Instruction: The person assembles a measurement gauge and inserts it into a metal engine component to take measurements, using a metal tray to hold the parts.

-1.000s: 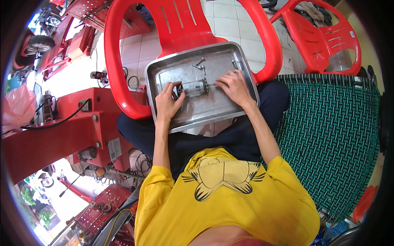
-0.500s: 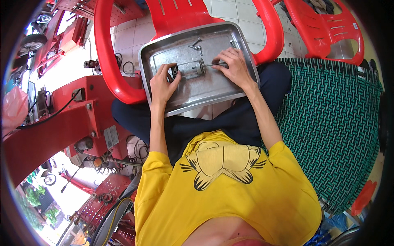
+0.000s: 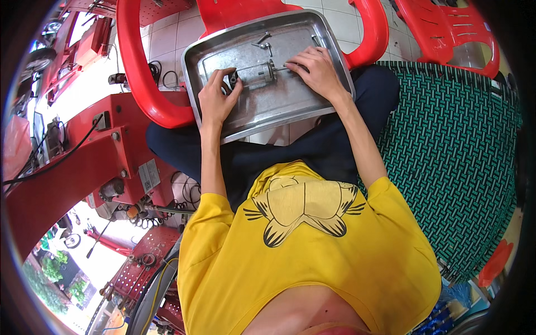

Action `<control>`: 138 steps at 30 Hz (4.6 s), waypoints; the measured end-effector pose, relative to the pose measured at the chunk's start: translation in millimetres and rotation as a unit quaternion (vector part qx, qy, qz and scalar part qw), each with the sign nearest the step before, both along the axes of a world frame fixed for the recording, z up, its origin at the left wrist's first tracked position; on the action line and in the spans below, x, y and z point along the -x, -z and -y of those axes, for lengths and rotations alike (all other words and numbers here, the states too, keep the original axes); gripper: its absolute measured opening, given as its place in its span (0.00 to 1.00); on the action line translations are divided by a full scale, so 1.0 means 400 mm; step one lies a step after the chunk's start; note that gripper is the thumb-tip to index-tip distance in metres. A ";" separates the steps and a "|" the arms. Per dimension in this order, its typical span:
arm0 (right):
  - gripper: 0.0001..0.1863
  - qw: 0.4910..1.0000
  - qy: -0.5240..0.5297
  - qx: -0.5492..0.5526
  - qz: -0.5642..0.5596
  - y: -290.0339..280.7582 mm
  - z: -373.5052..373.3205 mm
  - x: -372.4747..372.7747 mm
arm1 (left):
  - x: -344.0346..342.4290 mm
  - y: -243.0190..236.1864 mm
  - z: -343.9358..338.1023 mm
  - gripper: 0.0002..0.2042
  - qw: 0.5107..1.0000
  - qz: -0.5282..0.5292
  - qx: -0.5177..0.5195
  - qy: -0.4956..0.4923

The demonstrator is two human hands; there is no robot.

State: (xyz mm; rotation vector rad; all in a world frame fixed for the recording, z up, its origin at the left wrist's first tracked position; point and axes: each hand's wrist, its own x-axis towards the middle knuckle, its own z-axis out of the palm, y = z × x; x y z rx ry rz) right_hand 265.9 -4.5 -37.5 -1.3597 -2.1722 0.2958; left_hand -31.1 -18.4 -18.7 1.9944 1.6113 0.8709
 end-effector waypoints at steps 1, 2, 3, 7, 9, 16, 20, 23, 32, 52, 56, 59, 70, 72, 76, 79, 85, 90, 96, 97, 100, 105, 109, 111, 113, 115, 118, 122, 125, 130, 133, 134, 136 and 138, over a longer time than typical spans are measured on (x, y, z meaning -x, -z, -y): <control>0.09 1.000 -0.004 0.000 -0.002 0.000 0.000 0.000 | -0.001 -0.001 -0.001 0.14 1.000 0.001 -0.002 0.001; 0.09 1.000 -0.008 0.007 -0.002 0.000 0.000 -0.001 | -0.002 -0.003 0.000 0.14 1.000 0.002 0.001 0.001; 0.09 1.000 -0.006 0.023 0.002 -0.001 0.001 -0.001 | -0.003 -0.004 0.000 0.14 1.000 0.000 -0.001 0.000; 0.11 1.000 -0.021 0.011 -0.017 -0.011 0.002 -0.004 | -0.002 -0.009 0.002 0.14 1.000 -0.006 0.005 -0.003; 0.11 1.000 -0.023 0.003 -0.020 -0.018 0.001 -0.004 | -0.002 -0.009 0.001 0.14 1.000 -0.006 0.005 -0.002; 0.12 1.000 -0.015 0.005 -0.024 -0.019 0.002 0.000 | -0.002 -0.004 0.000 0.14 1.000 0.009 0.000 0.000; 0.13 1.000 -0.018 -0.002 -0.010 -0.008 0.001 0.002 | 0.001 -0.005 0.001 0.14 1.000 0.001 0.004 0.003; 0.12 1.000 -0.027 0.008 -0.012 -0.005 0.001 -0.001 | 0.000 -0.006 -0.001 0.14 1.000 0.001 0.003 0.005; 0.11 0.999 -0.028 0.017 -0.014 -0.026 0.003 -0.002 | 0.000 -0.005 -0.001 0.14 1.000 0.011 0.005 0.007; 0.12 0.999 -0.031 0.012 -0.013 -0.023 0.003 -0.001 | 0.001 0.001 -0.003 0.14 1.000 0.013 -0.003 0.013; 0.12 0.999 -0.027 0.016 -0.007 -0.026 0.002 0.000 | 0.001 0.001 -0.003 0.14 1.000 0.017 0.003 0.014; 0.12 1.000 -0.022 0.005 -0.017 -0.023 0.003 0.002 | 0.001 0.001 -0.002 0.14 1.000 0.016 0.003 0.015; 0.14 0.999 -0.036 0.023 0.014 -0.017 0.004 0.000 | 0.002 0.002 -0.003 0.14 1.000 0.006 -0.002 0.017; 0.14 0.999 -0.038 0.008 0.010 -0.019 0.004 0.000 | 0.002 0.002 -0.003 0.14 1.000 0.008 -0.004 0.018; 0.13 0.999 -0.040 0.011 0.006 -0.023 0.002 0.000 | 0.002 0.002 -0.002 0.14 1.000 0.012 -0.003 0.020; 0.13 0.999 -0.039 0.018 0.013 -0.023 0.002 -0.001 | 0.002 0.001 -0.001 0.14 1.000 0.012 -0.001 0.020; 0.13 1.000 -0.030 0.002 -0.002 -0.014 0.003 0.003 | 0.001 0.000 -0.003 0.14 1.000 0.009 0.003 0.018; 0.16 0.997 -0.031 0.054 0.035 -0.008 0.004 0.002 | 0.001 -0.002 -0.002 0.14 1.000 0.004 0.007 0.018; 0.16 0.998 -0.036 0.056 0.005 -0.020 0.006 0.000 | -0.001 -0.004 -0.001 0.14 1.000 0.005 0.009 0.015; 0.16 0.998 -0.039 0.051 0.005 -0.023 0.005 0.000 | -0.001 -0.005 -0.001 0.14 1.000 0.005 0.008 0.016; 0.17 0.998 -0.043 0.034 0.003 -0.025 0.004 0.000 | -0.003 -0.006 -0.001 0.14 1.000 0.007 0.005 0.016; 0.17 0.999 -0.037 0.012 -0.013 -0.009 0.004 0.003 | -0.003 -0.007 -0.001 0.14 1.000 0.008 0.006 0.016; 0.16 0.997 -0.056 0.040 0.017 -0.005 0.003 0.002 | -0.003 -0.007 0.000 0.14 1.000 0.009 0.010 0.015; 0.16 0.997 -0.053 0.043 0.022 -0.010 0.004 0.001 | -0.002 -0.006 0.000 0.14 1.000 0.010 0.012 0.014; 0.15 0.998 -0.053 0.043 0.019 -0.017 0.007 -0.001 | -0.002 -0.005 0.000 0.14 1.000 0.010 0.010 0.014; 0.15 0.998 -0.048 0.046 0.012 -0.021 0.009 -0.001 | -0.002 -0.005 -0.001 0.14 1.000 0.010 0.011 0.015; 0.14 0.998 -0.045 0.041 -0.006 -0.016 0.008 0.003 | -0.001 -0.004 -0.001 0.15 1.000 0.010 0.010 0.015; 0.14 0.997 -0.055 0.050 -0.006 -0.003 0.004 0.005 | -0.001 -0.003 -0.002 0.15 1.000 0.008 0.013 0.017; 0.14 0.997 -0.057 0.061 -0.006 -0.005 0.004 0.001 | -0.001 -0.003 -0.001 0.14 1.000 0.011 0.010 0.016; 0.14 0.997 -0.062 0.041 -0.007 -0.021 0.006 -0.001 | -0.001 -0.003 -0.001 0.14 1.000 0.004 0.009 0.016; 0.14 0.998 -0.057 0.030 -0.015 -0.018 0.006 0.003 | -0.002 -0.004 0.000 0.14 1.000 0.009 0.014 0.016; 0.14 0.998 -0.052 0.030 -0.022 -0.014 0.006 0.004 | -0.002 -0.005 0.000 0.14 1.000 0.012 0.016 0.016; 0.14 0.997 -0.052 0.046 -0.021 -0.006 0.006 0.004 | -0.002 -0.006 0.000 0.14 1.000 0.009 0.017 0.014; 0.13 0.994 -0.052 0.097 0.003 0.001 0.005 0.002 | -0.002 -0.007 0.001 0.14 1.000 0.009 0.019 0.013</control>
